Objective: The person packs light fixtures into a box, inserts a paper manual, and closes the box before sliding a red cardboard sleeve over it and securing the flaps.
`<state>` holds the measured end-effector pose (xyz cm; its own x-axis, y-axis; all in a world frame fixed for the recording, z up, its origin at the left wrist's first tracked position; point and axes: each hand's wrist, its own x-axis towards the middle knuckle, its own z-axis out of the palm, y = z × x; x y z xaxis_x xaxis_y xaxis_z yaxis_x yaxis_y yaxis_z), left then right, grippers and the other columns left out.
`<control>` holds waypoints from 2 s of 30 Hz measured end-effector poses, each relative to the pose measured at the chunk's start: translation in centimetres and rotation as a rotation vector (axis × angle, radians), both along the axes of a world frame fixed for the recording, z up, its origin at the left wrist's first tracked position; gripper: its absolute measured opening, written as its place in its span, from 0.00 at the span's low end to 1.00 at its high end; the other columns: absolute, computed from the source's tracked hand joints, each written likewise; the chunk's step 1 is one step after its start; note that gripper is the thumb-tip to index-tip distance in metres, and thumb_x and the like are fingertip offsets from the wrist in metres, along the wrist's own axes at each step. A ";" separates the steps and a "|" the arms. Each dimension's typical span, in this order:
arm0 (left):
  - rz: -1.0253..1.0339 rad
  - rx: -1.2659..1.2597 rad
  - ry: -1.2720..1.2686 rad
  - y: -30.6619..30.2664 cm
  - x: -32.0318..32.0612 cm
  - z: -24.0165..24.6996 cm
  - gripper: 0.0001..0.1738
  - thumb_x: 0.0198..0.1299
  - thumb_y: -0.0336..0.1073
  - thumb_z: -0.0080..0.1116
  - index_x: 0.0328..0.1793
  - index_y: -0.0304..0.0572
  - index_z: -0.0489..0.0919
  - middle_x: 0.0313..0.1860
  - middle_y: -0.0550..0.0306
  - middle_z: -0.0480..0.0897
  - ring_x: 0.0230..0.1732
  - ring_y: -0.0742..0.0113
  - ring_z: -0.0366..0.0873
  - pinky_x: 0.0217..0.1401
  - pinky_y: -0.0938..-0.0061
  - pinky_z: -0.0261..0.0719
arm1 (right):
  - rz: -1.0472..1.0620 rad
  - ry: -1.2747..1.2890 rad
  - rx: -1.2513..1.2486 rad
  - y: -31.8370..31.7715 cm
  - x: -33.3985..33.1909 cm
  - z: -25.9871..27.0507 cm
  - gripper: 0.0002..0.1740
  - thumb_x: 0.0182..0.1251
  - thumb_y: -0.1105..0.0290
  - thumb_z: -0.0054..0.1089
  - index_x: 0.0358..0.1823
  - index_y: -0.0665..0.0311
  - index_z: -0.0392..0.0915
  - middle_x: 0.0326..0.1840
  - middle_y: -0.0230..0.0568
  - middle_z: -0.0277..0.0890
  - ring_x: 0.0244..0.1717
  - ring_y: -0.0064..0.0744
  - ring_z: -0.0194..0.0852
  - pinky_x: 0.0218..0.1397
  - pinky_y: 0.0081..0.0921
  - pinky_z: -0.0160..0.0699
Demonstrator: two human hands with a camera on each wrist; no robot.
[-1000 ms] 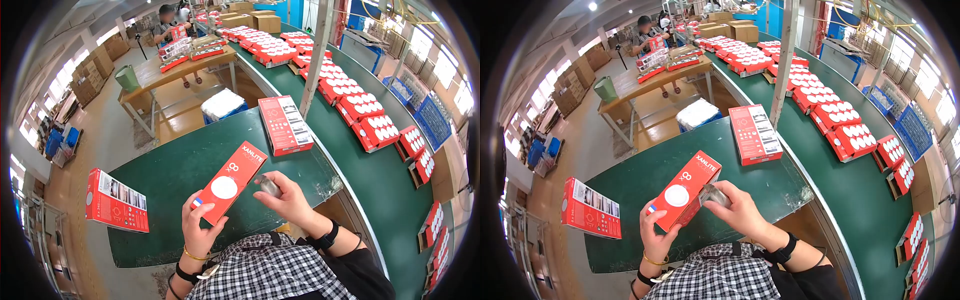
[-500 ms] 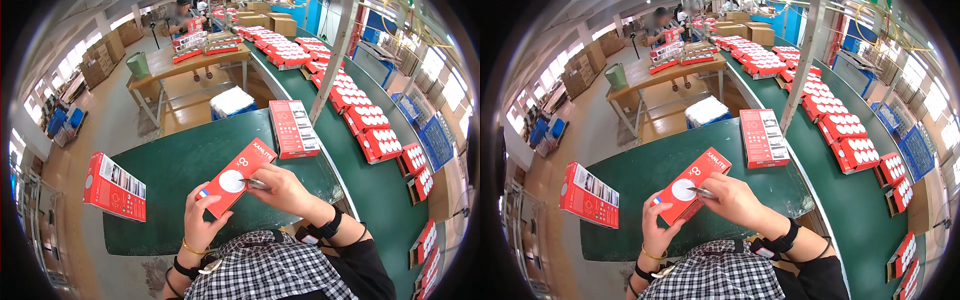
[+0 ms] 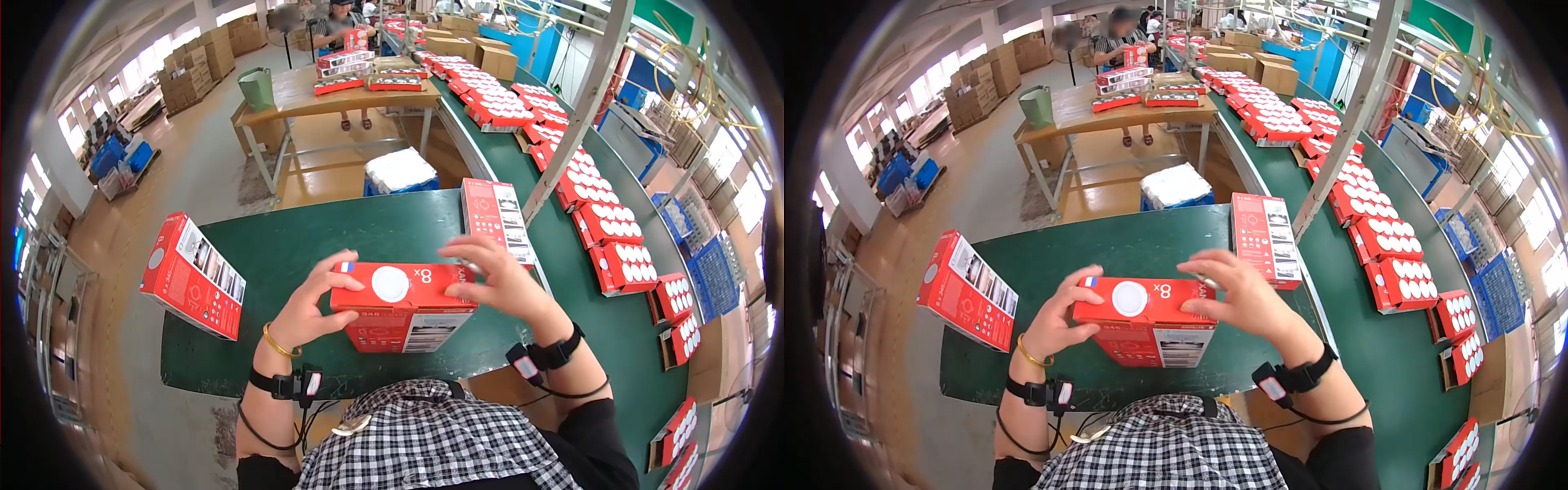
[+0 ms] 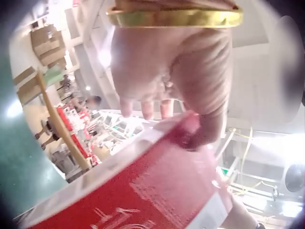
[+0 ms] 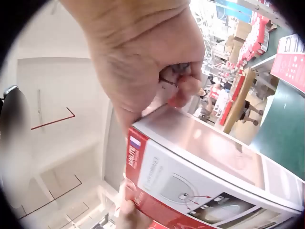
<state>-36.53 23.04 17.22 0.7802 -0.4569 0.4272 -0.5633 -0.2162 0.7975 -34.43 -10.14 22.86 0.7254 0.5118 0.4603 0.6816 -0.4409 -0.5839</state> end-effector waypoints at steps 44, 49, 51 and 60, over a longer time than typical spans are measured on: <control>0.290 0.150 -0.607 -5.0 -2.9 1.0 0.11 0.49 0.29 0.73 0.32 0.57 0.81 0.43 0.72 0.86 0.54 0.67 0.81 0.79 0.50 0.52 | 0.043 -0.125 -0.849 4.8 -1.5 5.1 0.35 0.56 0.46 0.69 0.55 0.67 0.80 0.38 0.44 0.82 0.46 0.43 0.81 0.48 0.37 0.81; 0.397 0.164 -0.617 -4.1 -4.1 0.8 0.12 0.48 0.28 0.73 0.31 0.55 0.80 0.44 0.71 0.87 0.65 0.59 0.76 0.81 0.47 0.48 | 0.039 0.179 -0.790 5.3 -1.2 7.1 0.29 0.63 0.50 0.62 0.52 0.71 0.80 0.37 0.49 0.83 0.43 0.46 0.83 0.49 0.36 0.80; 0.414 0.188 -0.627 -3.7 -4.1 0.4 0.12 0.48 0.28 0.73 0.33 0.54 0.79 0.47 0.68 0.86 0.68 0.55 0.74 0.81 0.47 0.50 | 0.075 0.287 -0.597 4.3 0.1 6.3 0.26 0.67 0.52 0.59 0.51 0.71 0.80 0.36 0.50 0.84 0.42 0.45 0.83 0.49 0.35 0.80; 0.255 -0.135 -0.324 -4.5 -3.4 -1.7 0.19 0.52 0.27 0.69 0.51 0.45 0.79 0.58 0.52 0.81 0.75 0.41 0.65 0.76 0.51 0.64 | -0.166 0.394 0.029 0.3 -1.7 2.4 0.29 0.65 0.48 0.68 0.54 0.66 0.78 0.36 0.39 0.84 0.39 0.27 0.84 0.42 0.28 0.80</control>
<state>-39.90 18.55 15.55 0.6764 -0.1901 0.7116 -0.7315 -0.2865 0.6187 -36.16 -9.79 25.24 0.9202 0.3639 0.1443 0.3253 -0.5056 -0.7991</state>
